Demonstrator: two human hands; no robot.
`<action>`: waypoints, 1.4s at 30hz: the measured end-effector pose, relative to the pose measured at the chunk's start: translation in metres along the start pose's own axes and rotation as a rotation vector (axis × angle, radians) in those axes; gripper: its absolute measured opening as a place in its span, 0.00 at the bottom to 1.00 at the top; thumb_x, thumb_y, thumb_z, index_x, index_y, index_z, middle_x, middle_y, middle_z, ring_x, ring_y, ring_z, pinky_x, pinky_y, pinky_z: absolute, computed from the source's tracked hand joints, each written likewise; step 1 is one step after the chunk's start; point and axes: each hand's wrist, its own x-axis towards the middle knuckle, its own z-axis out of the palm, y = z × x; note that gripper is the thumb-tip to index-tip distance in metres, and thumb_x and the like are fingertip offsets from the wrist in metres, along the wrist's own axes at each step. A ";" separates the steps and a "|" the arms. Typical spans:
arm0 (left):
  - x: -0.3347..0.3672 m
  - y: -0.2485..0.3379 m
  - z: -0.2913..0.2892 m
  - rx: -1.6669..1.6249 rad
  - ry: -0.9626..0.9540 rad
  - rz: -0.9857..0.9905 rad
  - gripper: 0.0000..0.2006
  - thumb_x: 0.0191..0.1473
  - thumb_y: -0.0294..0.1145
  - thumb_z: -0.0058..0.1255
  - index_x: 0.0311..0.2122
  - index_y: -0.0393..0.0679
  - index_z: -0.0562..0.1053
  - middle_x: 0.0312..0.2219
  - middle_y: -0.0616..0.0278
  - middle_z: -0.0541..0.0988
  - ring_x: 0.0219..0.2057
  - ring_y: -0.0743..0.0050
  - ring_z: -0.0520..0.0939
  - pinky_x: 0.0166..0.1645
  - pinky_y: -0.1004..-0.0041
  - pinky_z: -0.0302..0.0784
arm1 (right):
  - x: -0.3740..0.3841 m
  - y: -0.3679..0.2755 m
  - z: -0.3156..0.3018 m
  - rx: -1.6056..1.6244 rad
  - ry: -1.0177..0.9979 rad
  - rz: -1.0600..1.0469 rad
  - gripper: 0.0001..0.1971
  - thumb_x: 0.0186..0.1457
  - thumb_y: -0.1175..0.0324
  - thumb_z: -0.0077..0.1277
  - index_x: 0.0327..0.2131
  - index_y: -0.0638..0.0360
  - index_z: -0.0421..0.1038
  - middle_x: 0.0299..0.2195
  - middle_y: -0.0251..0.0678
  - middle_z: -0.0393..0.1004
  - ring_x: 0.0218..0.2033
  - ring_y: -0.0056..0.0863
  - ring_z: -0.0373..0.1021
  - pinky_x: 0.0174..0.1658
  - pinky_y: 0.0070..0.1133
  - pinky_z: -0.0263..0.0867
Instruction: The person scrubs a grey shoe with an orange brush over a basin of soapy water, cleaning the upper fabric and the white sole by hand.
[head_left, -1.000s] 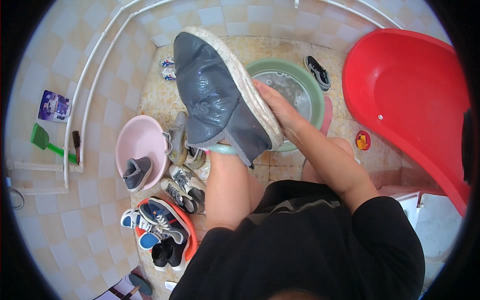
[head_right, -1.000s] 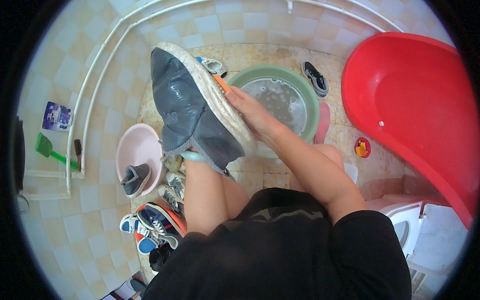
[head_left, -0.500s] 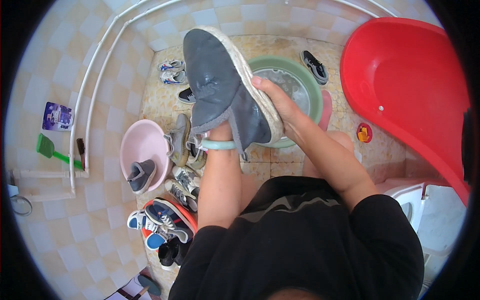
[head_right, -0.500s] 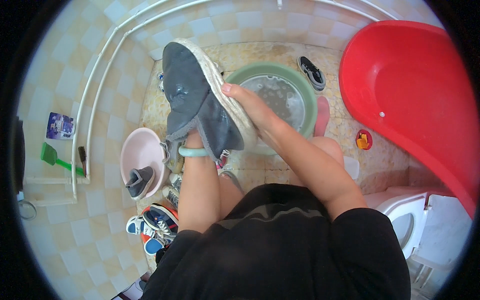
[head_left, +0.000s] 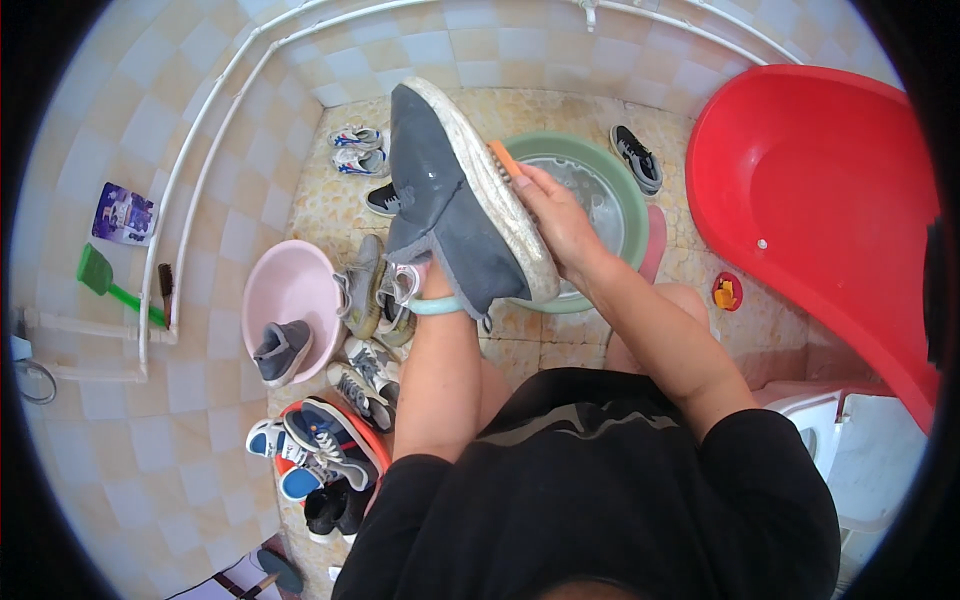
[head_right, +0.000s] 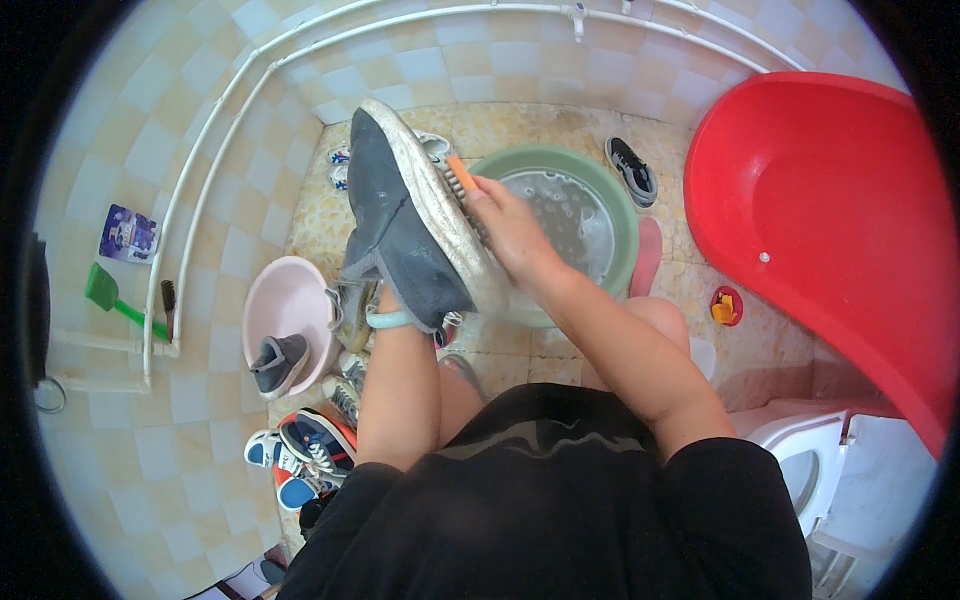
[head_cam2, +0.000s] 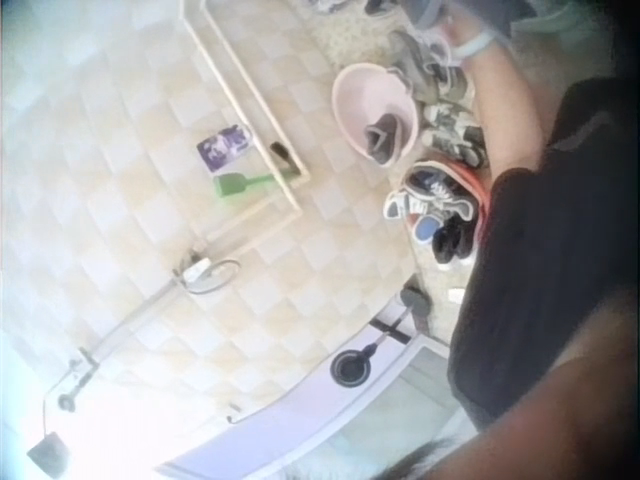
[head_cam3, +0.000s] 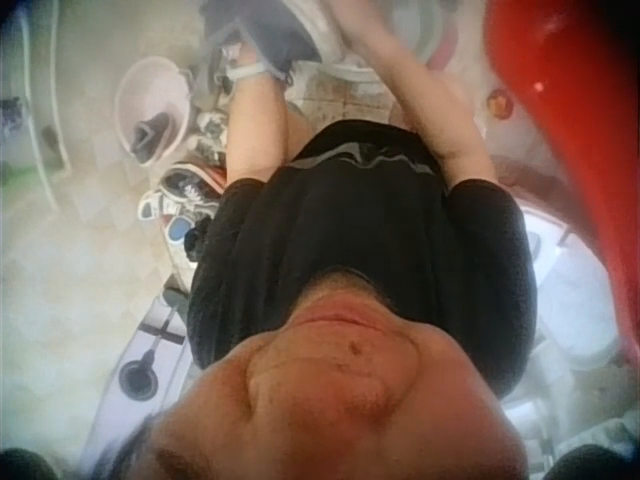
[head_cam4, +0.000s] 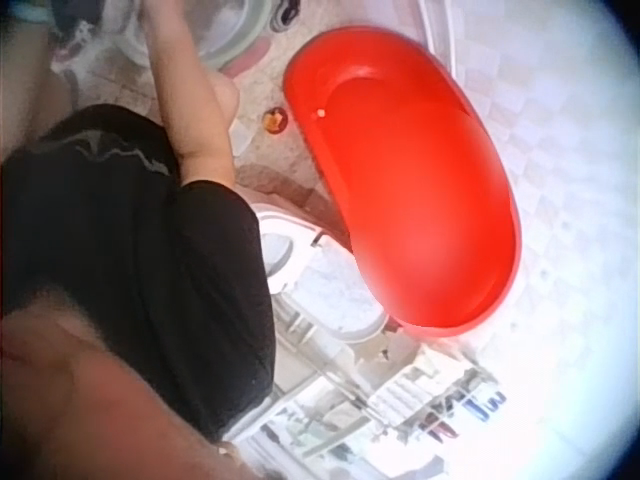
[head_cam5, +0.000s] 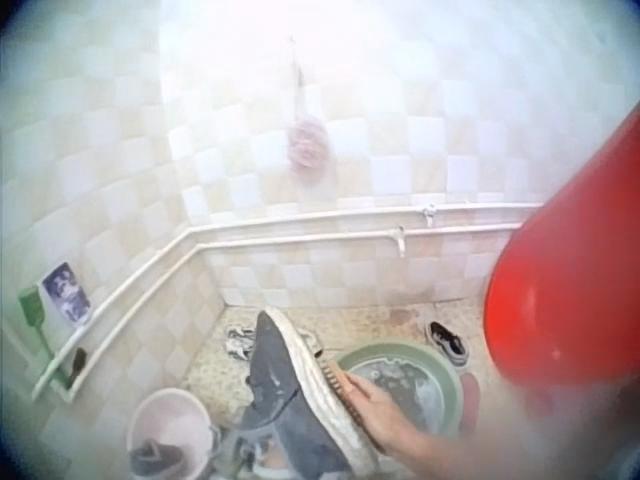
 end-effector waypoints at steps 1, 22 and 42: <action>0.000 -0.001 0.000 -0.025 -0.002 -0.010 0.22 0.60 0.45 0.37 0.54 0.44 0.64 0.49 0.57 0.70 0.50 0.62 0.69 0.55 0.68 0.65 | 0.002 0.001 -0.005 -0.044 0.058 -0.036 0.21 0.62 0.65 0.41 0.56 0.65 0.61 0.45 0.34 0.71 0.45 0.17 0.66 0.51 0.18 0.60; -0.011 -0.009 -0.012 -0.308 -0.024 -0.186 0.23 0.60 0.50 0.37 0.54 0.47 0.64 0.47 0.60 0.70 0.48 0.65 0.71 0.53 0.68 0.67 | -0.038 -0.031 -0.011 -1.084 -0.342 -0.854 0.21 0.59 0.58 0.41 0.56 0.43 0.61 0.29 0.48 0.69 0.29 0.48 0.69 0.33 0.37 0.67; -0.004 -0.011 0.009 -0.621 -0.142 -0.359 0.24 0.60 0.54 0.37 0.54 0.49 0.64 0.46 0.62 0.71 0.47 0.68 0.72 0.51 0.69 0.70 | 0.023 -0.065 0.002 -1.059 -0.161 -0.586 0.21 0.62 0.61 0.37 0.57 0.50 0.62 0.39 0.50 0.72 0.39 0.44 0.69 0.46 0.31 0.64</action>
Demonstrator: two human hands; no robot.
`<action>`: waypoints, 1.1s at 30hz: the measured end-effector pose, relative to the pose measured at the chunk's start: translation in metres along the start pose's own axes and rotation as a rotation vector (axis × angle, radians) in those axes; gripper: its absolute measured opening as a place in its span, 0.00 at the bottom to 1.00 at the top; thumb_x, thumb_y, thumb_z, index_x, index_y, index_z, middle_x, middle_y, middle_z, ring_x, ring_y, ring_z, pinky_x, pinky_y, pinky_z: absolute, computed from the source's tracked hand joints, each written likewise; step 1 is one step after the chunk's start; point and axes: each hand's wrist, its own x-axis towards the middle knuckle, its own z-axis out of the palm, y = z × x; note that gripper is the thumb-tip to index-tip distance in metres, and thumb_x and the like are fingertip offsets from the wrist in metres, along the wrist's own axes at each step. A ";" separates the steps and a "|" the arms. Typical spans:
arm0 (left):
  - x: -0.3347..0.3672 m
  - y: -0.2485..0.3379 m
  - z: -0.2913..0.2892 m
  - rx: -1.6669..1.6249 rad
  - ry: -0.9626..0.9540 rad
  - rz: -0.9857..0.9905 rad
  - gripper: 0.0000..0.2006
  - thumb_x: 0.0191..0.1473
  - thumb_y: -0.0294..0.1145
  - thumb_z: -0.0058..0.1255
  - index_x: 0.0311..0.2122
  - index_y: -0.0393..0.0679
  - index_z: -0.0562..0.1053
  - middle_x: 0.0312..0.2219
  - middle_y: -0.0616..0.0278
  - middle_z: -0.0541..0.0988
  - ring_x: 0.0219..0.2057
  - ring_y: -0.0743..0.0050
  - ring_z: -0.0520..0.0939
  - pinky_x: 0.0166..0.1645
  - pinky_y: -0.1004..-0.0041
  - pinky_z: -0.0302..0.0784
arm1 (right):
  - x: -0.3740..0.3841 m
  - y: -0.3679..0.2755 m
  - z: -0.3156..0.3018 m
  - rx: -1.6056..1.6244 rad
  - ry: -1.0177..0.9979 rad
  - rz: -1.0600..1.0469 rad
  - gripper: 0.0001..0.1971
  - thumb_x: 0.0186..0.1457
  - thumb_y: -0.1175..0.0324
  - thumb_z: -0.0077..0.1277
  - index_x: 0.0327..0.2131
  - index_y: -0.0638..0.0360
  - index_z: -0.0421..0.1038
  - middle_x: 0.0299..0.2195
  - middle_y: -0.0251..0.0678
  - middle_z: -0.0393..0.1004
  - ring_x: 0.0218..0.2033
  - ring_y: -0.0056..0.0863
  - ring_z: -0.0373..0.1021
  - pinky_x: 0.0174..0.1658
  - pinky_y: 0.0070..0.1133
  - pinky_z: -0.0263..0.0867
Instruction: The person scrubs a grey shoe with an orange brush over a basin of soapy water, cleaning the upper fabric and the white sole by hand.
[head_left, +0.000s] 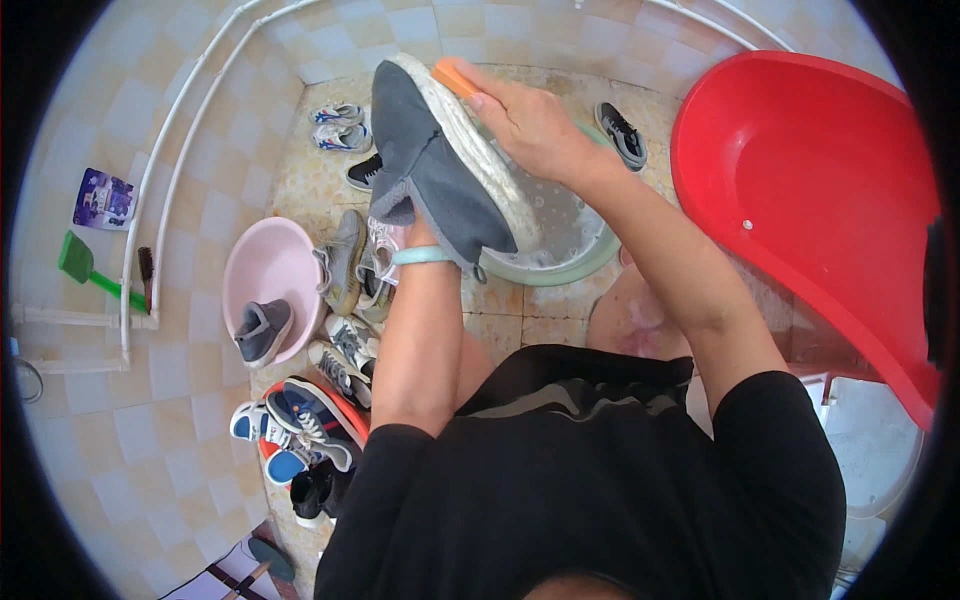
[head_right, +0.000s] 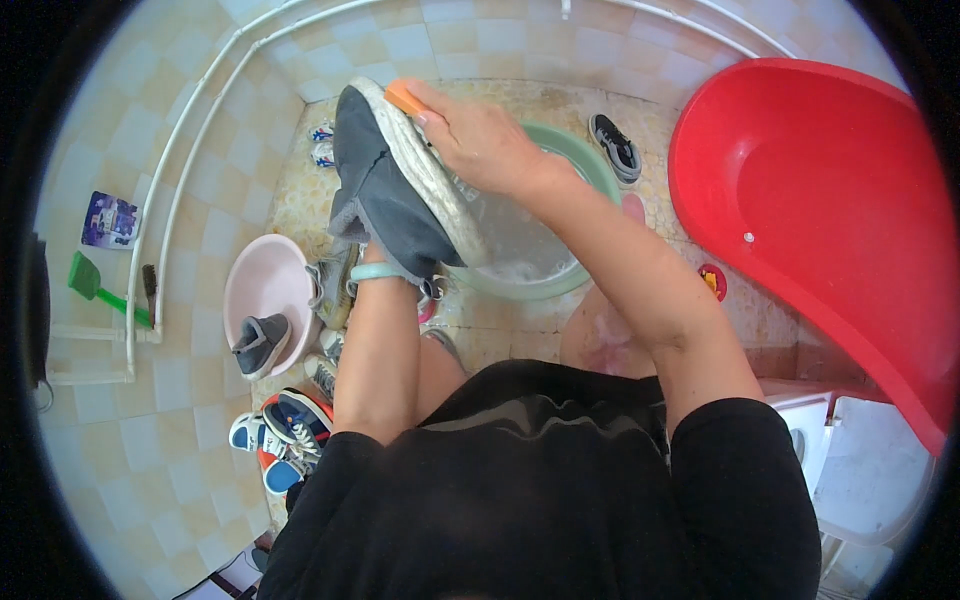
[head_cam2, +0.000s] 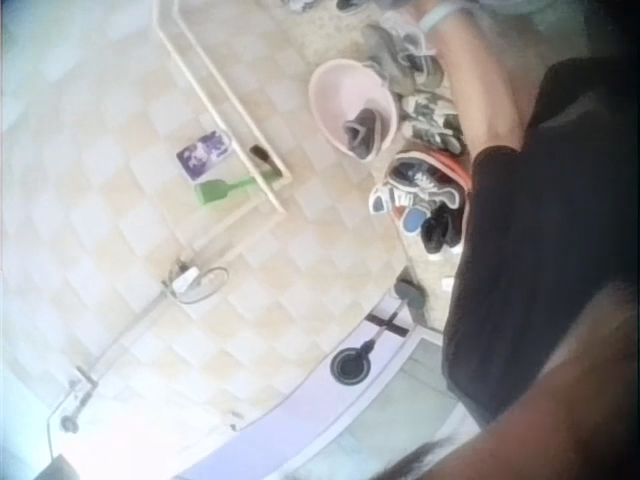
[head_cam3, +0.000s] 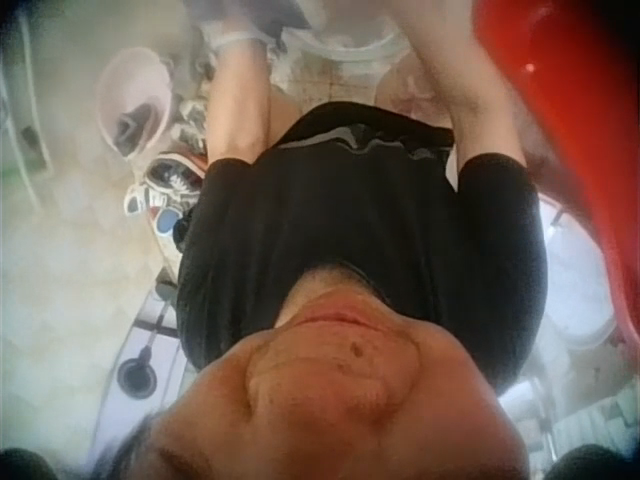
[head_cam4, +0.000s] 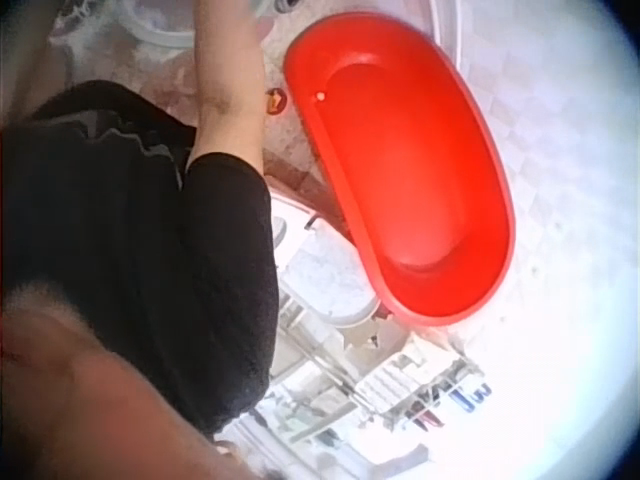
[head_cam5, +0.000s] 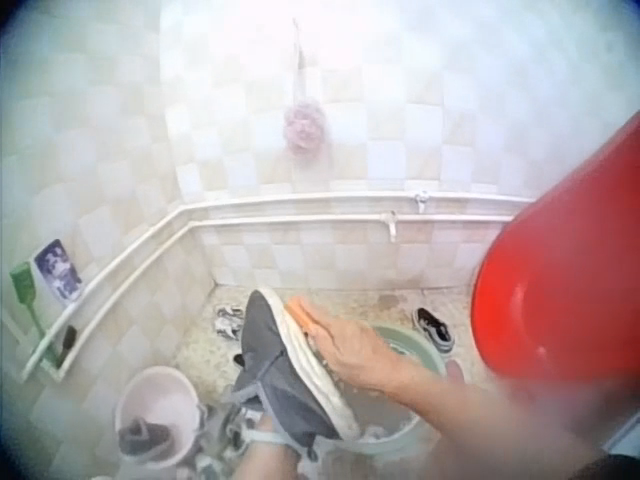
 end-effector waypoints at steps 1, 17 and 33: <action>0.001 -0.001 0.001 -0.021 0.005 -0.005 0.24 0.60 0.54 0.37 0.54 0.49 0.64 0.46 0.63 0.71 0.47 0.68 0.72 0.51 0.69 0.70 | 0.002 -0.003 -0.003 0.032 -0.035 0.052 0.21 0.62 0.61 0.38 0.57 0.50 0.62 0.42 0.50 0.71 0.40 0.44 0.69 0.47 0.30 0.63; 0.026 -0.036 -0.036 1.225 0.017 0.251 0.23 0.62 0.49 0.31 0.56 0.49 0.62 0.54 0.59 0.66 0.55 0.64 0.65 0.60 0.70 0.59 | -0.057 -0.005 0.011 -0.291 -0.008 -0.071 0.24 0.55 0.61 0.49 0.56 0.41 0.63 0.28 0.45 0.65 0.23 0.45 0.68 0.27 0.34 0.66; -0.005 -0.010 0.020 -0.127 -0.012 0.207 0.22 0.63 0.48 0.32 0.54 0.44 0.62 0.48 0.57 0.69 0.48 0.64 0.72 0.53 0.68 0.70 | -0.008 -0.014 0.009 -0.226 0.032 -0.149 0.23 0.57 0.61 0.46 0.56 0.49 0.62 0.31 0.49 0.69 0.30 0.47 0.69 0.35 0.37 0.66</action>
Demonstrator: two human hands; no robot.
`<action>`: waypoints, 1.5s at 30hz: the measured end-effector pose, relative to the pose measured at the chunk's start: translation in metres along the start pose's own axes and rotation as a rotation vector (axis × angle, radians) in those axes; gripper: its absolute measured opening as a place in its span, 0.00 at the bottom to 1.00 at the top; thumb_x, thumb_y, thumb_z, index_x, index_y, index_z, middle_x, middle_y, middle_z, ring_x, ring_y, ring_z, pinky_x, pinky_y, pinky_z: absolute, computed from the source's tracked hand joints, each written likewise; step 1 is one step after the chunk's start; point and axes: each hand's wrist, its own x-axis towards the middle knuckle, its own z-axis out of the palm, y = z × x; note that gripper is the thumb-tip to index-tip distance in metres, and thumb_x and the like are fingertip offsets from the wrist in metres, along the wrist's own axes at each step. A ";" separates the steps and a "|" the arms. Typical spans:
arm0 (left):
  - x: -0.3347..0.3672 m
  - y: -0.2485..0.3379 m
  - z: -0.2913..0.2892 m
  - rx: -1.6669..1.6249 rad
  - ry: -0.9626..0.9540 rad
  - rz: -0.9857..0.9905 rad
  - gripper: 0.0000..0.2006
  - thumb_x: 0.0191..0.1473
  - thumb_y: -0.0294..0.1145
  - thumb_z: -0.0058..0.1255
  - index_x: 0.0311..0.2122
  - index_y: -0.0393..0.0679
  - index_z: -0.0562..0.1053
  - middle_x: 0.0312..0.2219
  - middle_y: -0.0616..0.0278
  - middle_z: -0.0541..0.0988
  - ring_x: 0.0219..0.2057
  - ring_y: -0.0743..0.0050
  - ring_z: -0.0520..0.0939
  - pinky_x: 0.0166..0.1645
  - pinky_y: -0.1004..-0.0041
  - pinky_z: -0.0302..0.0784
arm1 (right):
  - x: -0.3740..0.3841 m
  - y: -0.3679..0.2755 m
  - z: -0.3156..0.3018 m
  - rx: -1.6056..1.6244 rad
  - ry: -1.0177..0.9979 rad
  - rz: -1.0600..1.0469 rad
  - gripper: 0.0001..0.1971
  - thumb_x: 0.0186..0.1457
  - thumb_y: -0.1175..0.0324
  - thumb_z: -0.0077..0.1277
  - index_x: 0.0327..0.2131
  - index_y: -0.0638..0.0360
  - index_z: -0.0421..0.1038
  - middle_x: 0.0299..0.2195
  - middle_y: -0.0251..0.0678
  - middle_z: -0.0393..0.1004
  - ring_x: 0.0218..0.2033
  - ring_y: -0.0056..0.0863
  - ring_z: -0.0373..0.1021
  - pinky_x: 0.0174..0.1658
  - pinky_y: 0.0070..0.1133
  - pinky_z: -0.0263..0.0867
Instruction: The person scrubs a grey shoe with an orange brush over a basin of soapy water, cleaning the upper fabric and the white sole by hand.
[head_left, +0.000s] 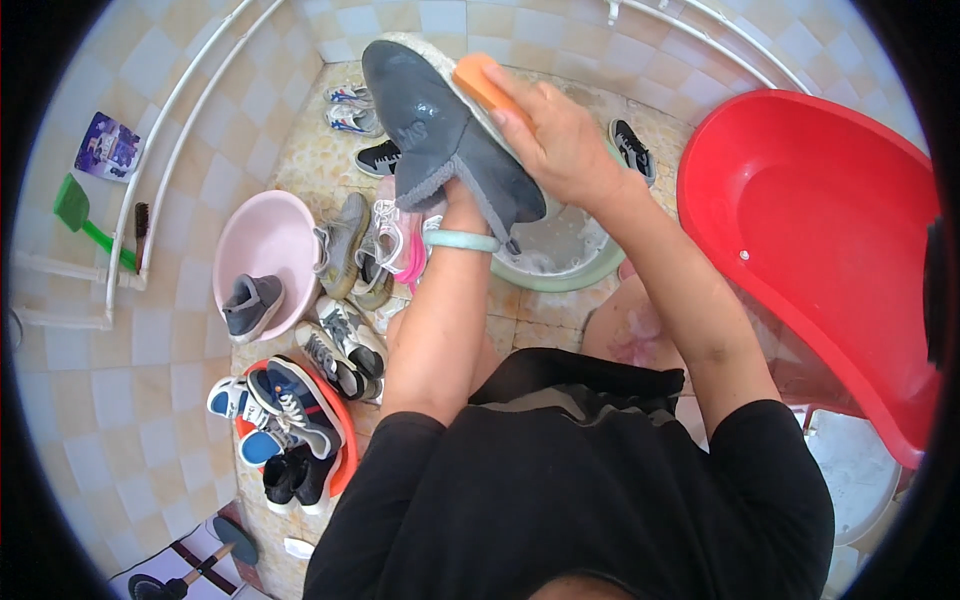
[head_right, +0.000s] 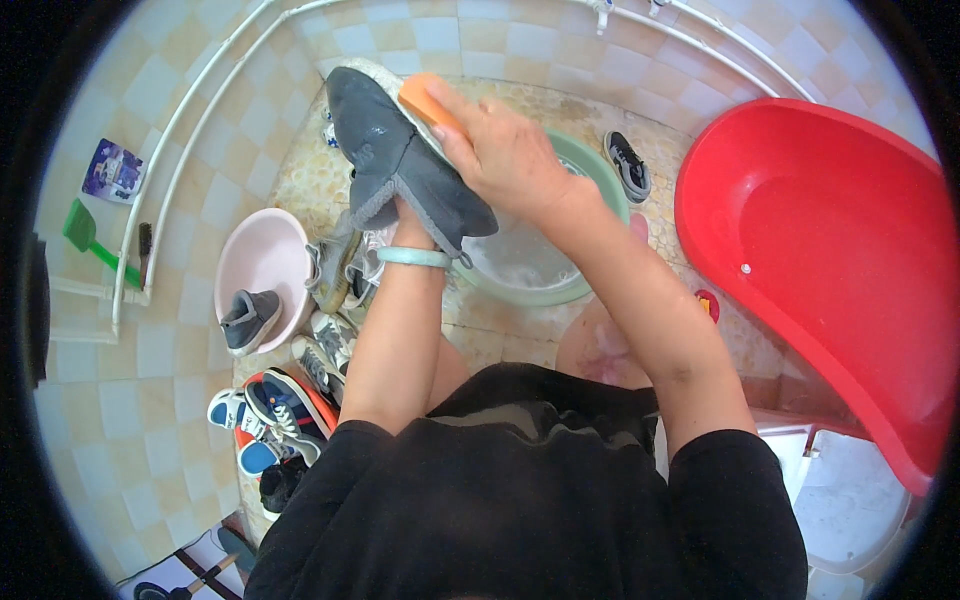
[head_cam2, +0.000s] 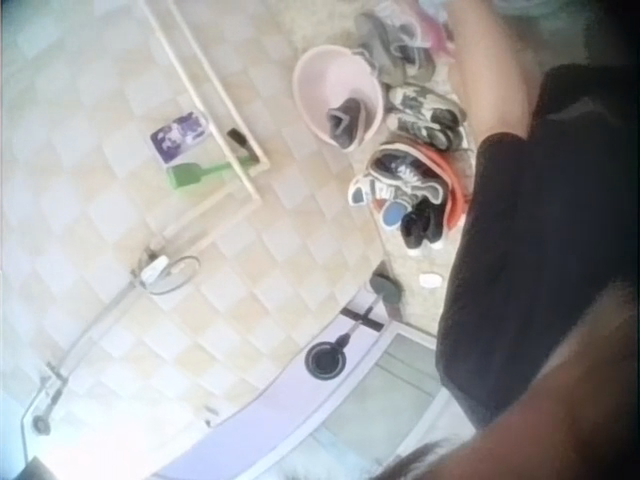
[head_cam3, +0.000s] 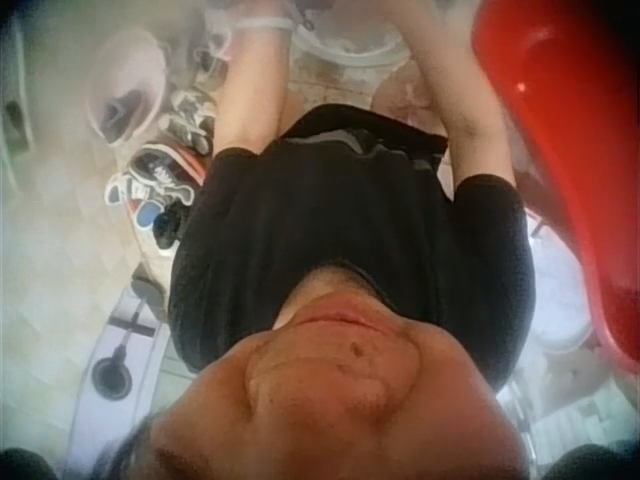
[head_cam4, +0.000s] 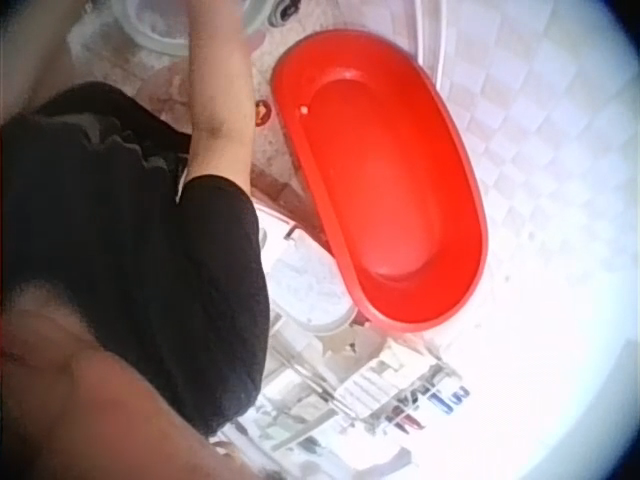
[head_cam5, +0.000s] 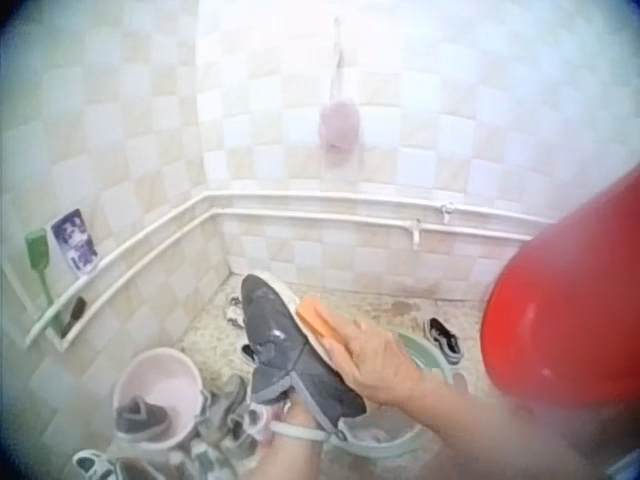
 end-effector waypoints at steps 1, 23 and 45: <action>0.001 0.002 0.005 -0.005 0.001 0.003 0.22 0.63 0.48 0.32 0.54 0.44 0.62 0.48 0.57 0.69 0.48 0.64 0.72 0.53 0.68 0.70 | 0.006 0.003 -0.001 0.034 0.085 -0.069 0.23 0.57 0.60 0.46 0.56 0.49 0.62 0.32 0.49 0.70 0.31 0.47 0.69 0.36 0.37 0.66; 0.014 0.033 -0.005 -0.308 0.324 -0.084 0.20 0.61 0.54 0.33 0.48 0.51 0.64 0.43 0.61 0.69 0.45 0.63 0.68 0.53 0.62 0.64 | -0.070 -0.004 -0.017 0.780 0.167 0.521 0.30 0.55 0.66 0.53 0.59 0.63 0.54 0.37 0.30 0.69 0.32 0.18 0.66 0.32 0.16 0.65; -0.007 0.000 0.017 1.788 -0.562 0.375 0.08 0.48 0.32 0.47 0.33 0.43 0.74 0.33 0.53 0.77 0.37 0.54 0.77 0.40 0.61 0.71 | -0.052 0.044 -0.010 0.820 0.216 0.698 0.27 0.52 0.59 0.58 0.50 0.65 0.62 0.32 0.30 0.70 0.23 0.14 0.65 0.20 0.12 0.62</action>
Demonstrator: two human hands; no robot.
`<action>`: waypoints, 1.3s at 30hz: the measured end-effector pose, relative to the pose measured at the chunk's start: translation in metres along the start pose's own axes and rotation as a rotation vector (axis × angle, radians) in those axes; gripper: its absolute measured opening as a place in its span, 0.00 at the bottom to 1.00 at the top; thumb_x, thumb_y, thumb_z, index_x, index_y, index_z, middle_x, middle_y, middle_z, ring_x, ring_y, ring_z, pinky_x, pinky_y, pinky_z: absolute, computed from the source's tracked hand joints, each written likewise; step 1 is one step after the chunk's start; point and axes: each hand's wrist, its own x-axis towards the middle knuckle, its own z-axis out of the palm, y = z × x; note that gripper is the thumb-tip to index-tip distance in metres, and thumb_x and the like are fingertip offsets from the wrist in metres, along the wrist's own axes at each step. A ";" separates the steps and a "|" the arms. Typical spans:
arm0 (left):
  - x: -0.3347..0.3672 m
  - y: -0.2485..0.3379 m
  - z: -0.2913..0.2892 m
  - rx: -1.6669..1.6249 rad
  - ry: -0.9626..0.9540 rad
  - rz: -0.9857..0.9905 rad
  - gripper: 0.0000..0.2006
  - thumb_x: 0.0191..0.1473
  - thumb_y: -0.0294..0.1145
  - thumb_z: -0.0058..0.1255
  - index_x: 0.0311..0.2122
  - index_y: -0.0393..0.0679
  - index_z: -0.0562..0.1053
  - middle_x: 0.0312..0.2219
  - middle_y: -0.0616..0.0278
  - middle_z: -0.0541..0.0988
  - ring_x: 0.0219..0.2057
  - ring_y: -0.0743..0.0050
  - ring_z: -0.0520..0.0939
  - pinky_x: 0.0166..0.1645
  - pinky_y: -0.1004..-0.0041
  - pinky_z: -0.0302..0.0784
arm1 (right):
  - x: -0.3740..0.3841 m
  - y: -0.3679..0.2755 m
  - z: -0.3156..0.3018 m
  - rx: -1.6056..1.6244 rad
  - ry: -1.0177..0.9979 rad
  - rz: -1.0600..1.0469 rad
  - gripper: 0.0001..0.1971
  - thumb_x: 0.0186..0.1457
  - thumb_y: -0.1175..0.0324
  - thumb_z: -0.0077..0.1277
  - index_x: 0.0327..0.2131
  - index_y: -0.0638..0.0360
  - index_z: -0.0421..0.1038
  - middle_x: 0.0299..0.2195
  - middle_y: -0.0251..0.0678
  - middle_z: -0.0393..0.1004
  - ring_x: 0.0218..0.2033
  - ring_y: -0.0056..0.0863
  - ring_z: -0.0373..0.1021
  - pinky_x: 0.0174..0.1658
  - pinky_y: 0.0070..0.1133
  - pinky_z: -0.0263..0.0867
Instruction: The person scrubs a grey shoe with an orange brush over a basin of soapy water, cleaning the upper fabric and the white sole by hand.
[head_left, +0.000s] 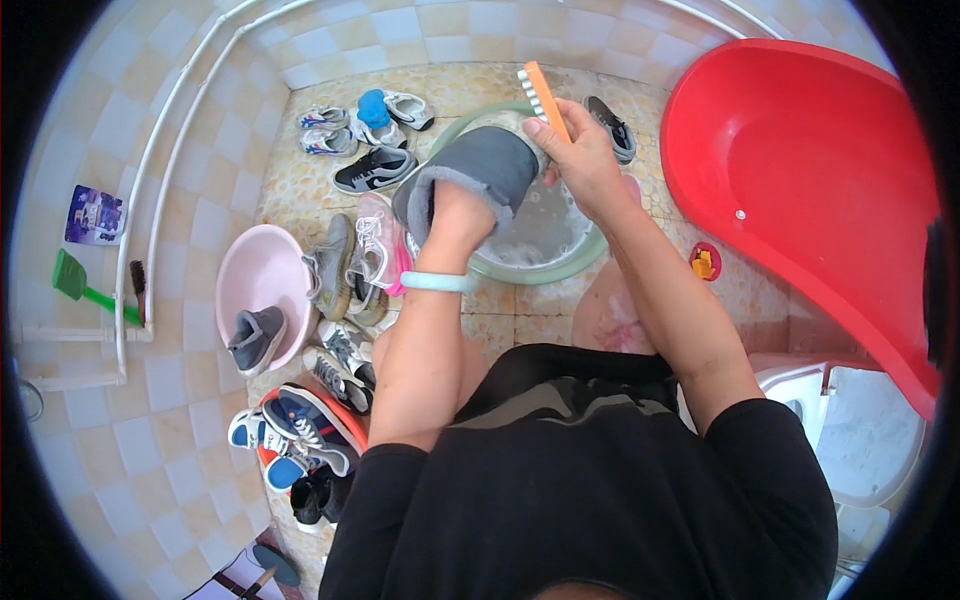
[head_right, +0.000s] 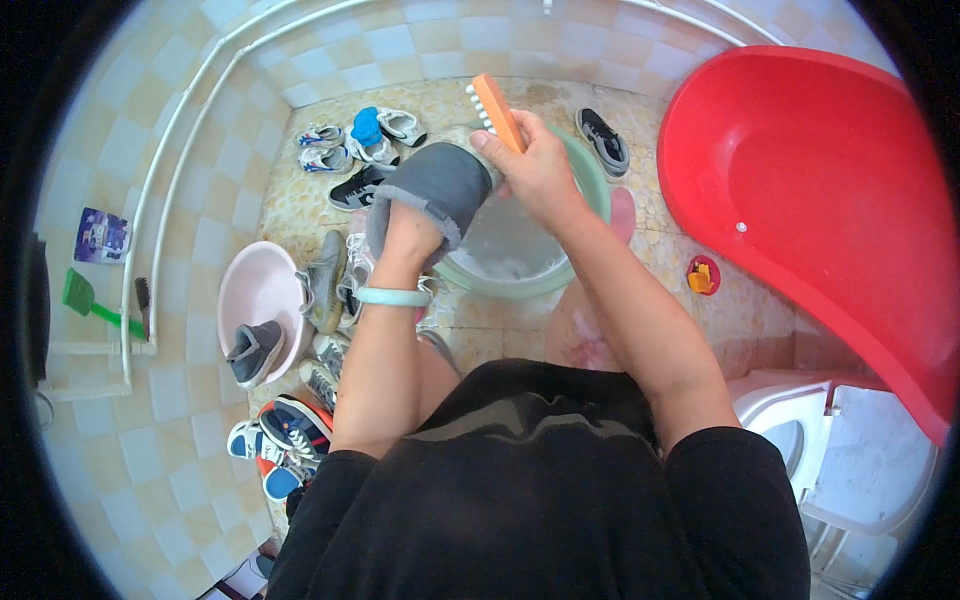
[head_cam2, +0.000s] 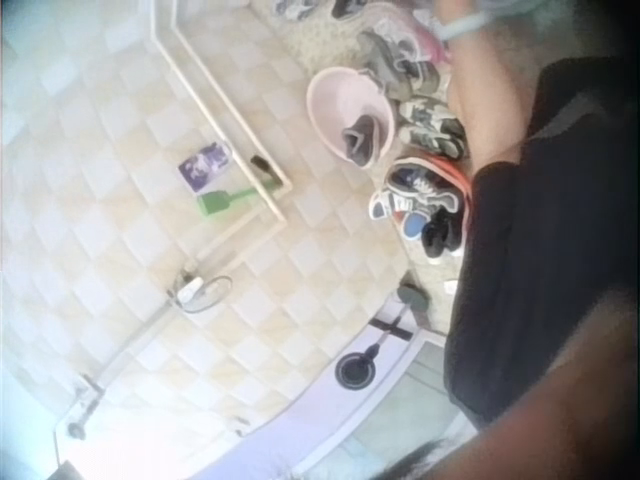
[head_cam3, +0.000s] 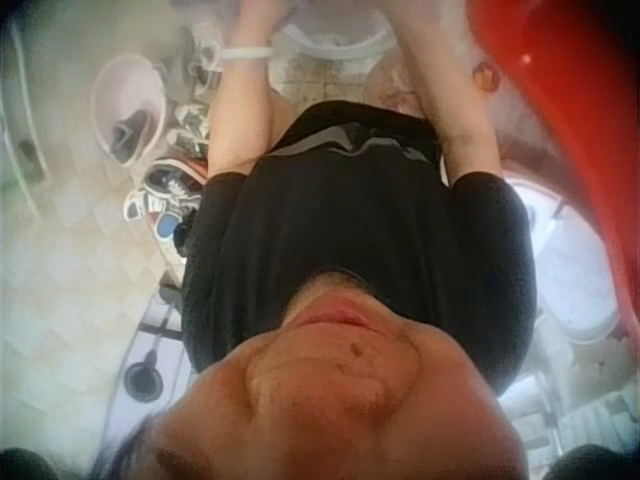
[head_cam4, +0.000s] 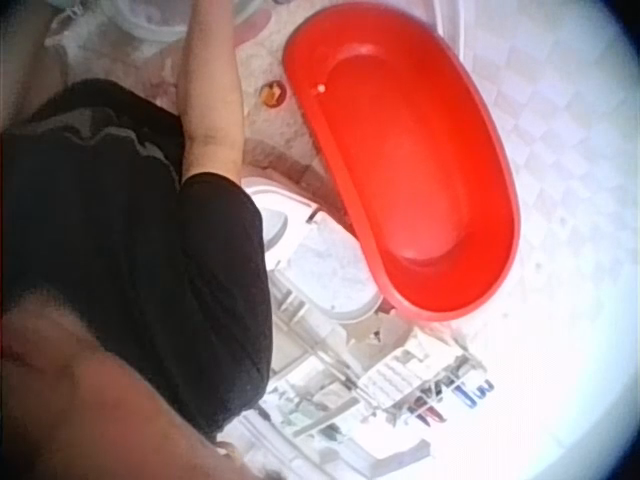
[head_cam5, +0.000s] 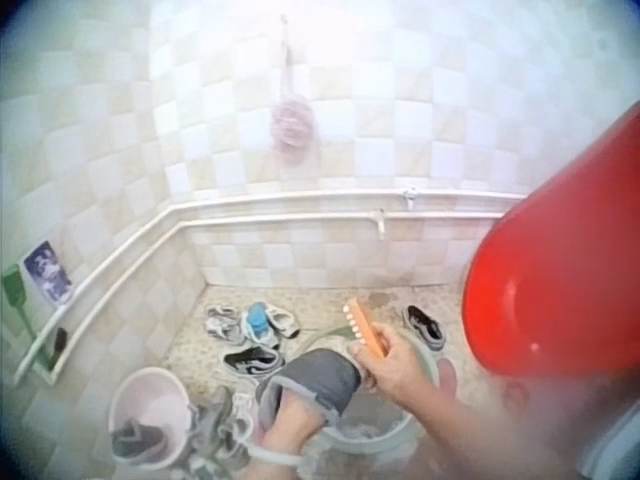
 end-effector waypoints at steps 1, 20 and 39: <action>-0.001 -0.003 0.001 -0.158 0.063 0.036 0.08 0.48 0.31 0.47 0.34 0.43 0.74 0.34 0.53 0.77 0.37 0.55 0.77 0.41 0.63 0.71 | 0.000 -0.003 0.001 0.013 -0.019 -0.015 0.27 0.53 0.59 0.57 0.51 0.65 0.62 0.32 0.30 0.70 0.23 0.14 0.65 0.20 0.13 0.62; -0.009 0.017 -0.003 -1.982 0.328 -0.710 0.17 0.60 0.36 0.41 0.47 0.33 0.67 0.43 0.51 0.76 0.45 0.59 0.77 0.53 0.62 0.72 | -0.002 0.007 -0.018 -0.230 -0.046 -0.297 0.30 0.52 0.55 0.58 0.53 0.63 0.64 0.40 0.34 0.73 0.41 0.22 0.67 0.46 0.21 0.63; 0.000 0.006 0.019 -1.290 0.338 -0.627 0.08 0.53 0.25 0.46 0.38 0.37 0.71 0.32 0.65 0.75 0.32 0.79 0.75 0.35 0.77 0.70 | 0.046 -0.043 0.033 -1.189 -0.398 -0.459 0.18 0.59 0.60 0.42 0.53 0.48 0.67 0.34 0.44 0.75 0.36 0.45 0.71 0.38 0.32 0.67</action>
